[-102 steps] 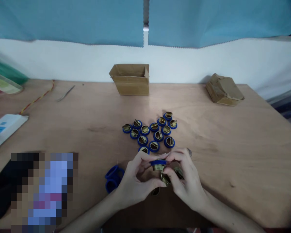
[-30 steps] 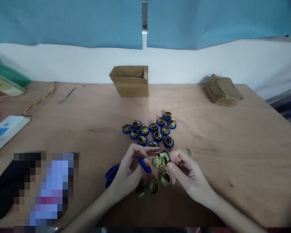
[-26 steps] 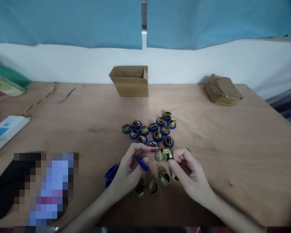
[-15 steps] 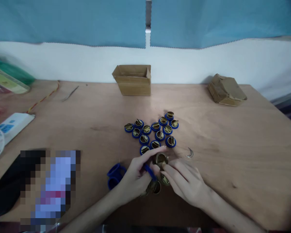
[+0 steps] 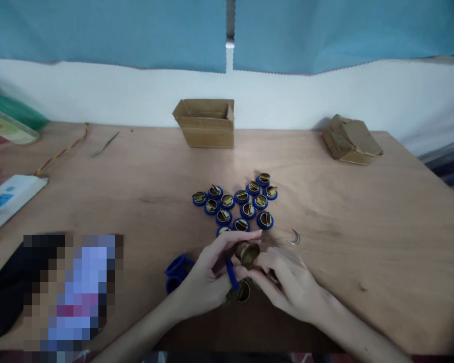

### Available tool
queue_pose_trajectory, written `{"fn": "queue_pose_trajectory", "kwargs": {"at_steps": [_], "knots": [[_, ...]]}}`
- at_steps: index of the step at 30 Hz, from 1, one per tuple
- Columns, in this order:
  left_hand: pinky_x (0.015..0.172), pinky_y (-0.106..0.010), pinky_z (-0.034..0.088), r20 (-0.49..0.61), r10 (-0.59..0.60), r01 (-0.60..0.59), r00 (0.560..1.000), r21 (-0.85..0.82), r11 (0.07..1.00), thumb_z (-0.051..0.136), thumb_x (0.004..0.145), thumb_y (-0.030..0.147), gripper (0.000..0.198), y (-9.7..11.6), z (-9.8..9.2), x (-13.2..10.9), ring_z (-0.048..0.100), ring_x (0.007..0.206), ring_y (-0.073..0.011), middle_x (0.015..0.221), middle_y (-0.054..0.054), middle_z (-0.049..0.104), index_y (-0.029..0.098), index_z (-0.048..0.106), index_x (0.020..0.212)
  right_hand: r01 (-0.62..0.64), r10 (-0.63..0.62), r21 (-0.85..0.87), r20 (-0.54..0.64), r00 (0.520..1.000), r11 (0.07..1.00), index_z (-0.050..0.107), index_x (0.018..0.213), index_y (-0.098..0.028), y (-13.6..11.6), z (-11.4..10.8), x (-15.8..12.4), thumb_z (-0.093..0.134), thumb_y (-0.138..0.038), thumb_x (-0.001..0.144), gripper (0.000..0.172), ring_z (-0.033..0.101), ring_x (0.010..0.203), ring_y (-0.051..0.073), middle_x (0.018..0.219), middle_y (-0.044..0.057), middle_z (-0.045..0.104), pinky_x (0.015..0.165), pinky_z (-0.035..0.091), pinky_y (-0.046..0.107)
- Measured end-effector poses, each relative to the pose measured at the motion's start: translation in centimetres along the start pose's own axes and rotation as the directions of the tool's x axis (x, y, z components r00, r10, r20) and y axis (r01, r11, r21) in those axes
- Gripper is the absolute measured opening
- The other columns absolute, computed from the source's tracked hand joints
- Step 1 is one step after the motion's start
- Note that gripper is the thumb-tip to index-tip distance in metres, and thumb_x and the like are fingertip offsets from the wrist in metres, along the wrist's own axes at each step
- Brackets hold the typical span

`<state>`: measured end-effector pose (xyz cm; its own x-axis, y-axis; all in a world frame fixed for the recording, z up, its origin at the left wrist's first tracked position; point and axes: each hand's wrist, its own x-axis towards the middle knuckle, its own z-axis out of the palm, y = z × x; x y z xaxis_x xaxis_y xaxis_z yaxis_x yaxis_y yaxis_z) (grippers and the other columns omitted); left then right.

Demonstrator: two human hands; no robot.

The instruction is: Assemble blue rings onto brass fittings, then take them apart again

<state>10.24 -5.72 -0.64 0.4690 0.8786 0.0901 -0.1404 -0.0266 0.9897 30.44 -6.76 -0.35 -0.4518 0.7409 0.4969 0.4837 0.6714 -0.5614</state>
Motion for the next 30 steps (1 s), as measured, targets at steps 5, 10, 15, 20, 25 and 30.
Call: {"fn": "queue_pose_trajectory", "kwargs": {"at_steps": [5,10,15,20,25,30], "knots": [[0.097,-0.027,0.057,-0.198,0.055,-0.028,0.979,0.137,0.99,0.079,0.085,0.02,0.032,0.0,-0.9,0.4,0.07,0.116,-0.0205,0.124,-0.005,0.074,0.027,0.068,0.115,-0.065,0.067,0.045,-0.057,0.996,0.997,0.048,0.097,-0.023,0.2,-0.2,-0.5,0.057,-0.013,0.096,0.013,0.059,0.061,0.014,0.073,-0.002,0.06,0.056,0.048,0.027],[0.09,-0.033,0.06,-0.223,0.101,-0.002,0.969,0.408,0.913,0.076,0.085,0.019,0.026,1.6,-4.2,0.5,0.073,0.107,-0.0236,0.113,-0.004,0.077,0.026,0.072,0.11,-0.1,0.1,0.001,-0.081,0.992,0.995,0.051,0.1,-0.022,0.7,-0.6,-0.5,0.054,-0.005,0.094,0.017,0.06,0.062,0.013,0.073,-0.002,0.059,0.056,0.047,0.026],[0.08,-0.028,0.057,-0.093,0.188,-0.07,0.978,0.701,0.71,0.072,0.089,0.021,0.024,2.8,-5.0,-0.7,0.072,0.095,-0.0193,0.109,-0.003,0.072,0.028,0.072,0.112,-0.099,0.092,-0.069,-0.097,0.991,0.993,0.056,0.1,-0.021,0.9,-0.7,-0.2,0.055,-0.007,0.094,0.015,0.06,0.06,0.013,0.073,-0.002,0.06,0.057,0.048,0.026],[0.072,-0.029,0.053,0.126,-0.05,-0.074,0.991,0.807,0.586,0.073,0.088,0.022,0.012,2.4,-2.1,-1.0,0.07,0.084,-0.0201,0.097,-0.002,0.07,0.022,0.066,0.098,-0.1,0.09,-0.079,-0.12,0.989,0.992,0.056,0.099,-0.021,0.9,-0.9,0.1,0.055,-0.007,0.096,0.015,0.057,0.057,0.012,0.072,-0.002,0.06,0.056,0.047,0.026],[0.071,-0.033,0.05,0.144,-0.168,-0.066,0.975,0.915,0.398,0.067,0.091,0.02,0.003,1.1,-0.5,0.2,0.068,0.083,-0.0239,0.094,-0.004,0.069,0.019,0.065,0.09,-0.103,0.089,-0.086,-0.149,0.985,0.991,0.056,0.098,-0.021,1.1,-1.1,0.2,0.054,-0.008,0.097,0.013,0.055,0.057,0.011,0.071,-0.003,0.059,0.055,0.047,0.024],[0.071,-0.036,0.051,0.141,-0.22,-0.061,0.965,0.941,0.334,0.064,0.092,0.018,0.006,-0.1,-0.3,0.5,0.068,0.081,-0.0243,0.093,-0.004,0.071,0.02,0.067,0.087,-0.096,0.081,-0.091,-0.161,0.984,0.991,0.056,0.096,-0.02,1.0,-1.3,0.2,0.054,-0.008,0.097,0.012,0.053,0.054,0.009,0.068,-0.004,0.057,0.053,0.044,0.022]]}}
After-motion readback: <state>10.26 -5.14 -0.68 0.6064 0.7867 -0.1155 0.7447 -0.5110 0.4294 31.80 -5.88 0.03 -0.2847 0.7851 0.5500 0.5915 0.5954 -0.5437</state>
